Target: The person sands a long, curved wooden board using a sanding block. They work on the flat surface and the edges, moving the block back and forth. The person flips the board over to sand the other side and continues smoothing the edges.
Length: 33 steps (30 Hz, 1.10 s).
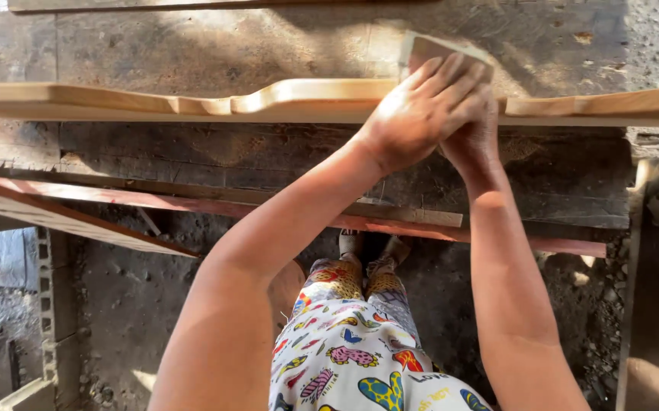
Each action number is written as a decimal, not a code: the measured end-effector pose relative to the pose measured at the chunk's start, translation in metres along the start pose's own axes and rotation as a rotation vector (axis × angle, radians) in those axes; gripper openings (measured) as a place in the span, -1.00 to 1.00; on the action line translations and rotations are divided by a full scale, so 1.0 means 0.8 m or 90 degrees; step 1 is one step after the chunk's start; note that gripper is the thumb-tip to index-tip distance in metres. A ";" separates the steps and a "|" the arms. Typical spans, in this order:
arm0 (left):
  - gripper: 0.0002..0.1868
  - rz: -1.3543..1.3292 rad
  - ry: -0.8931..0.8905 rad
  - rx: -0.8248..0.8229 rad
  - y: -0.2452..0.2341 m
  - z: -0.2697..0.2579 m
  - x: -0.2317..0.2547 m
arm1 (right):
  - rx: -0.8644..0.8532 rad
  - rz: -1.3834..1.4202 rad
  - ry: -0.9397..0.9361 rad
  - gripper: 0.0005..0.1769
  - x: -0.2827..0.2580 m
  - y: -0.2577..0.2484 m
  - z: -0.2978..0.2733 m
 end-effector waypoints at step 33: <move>-0.81 0.220 -0.220 0.518 -0.052 -0.129 -0.030 | 0.109 -0.086 0.061 -0.54 0.019 -0.058 0.026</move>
Point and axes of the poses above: each hand's wrist, its own z-axis towards the middle knuckle, its own y-axis out of the palm, x = y × z, the point moved 8 cm from there along z, towards the middle knuckle, and after that the axes turned 11 degrees about y, right-handed, at the moved point
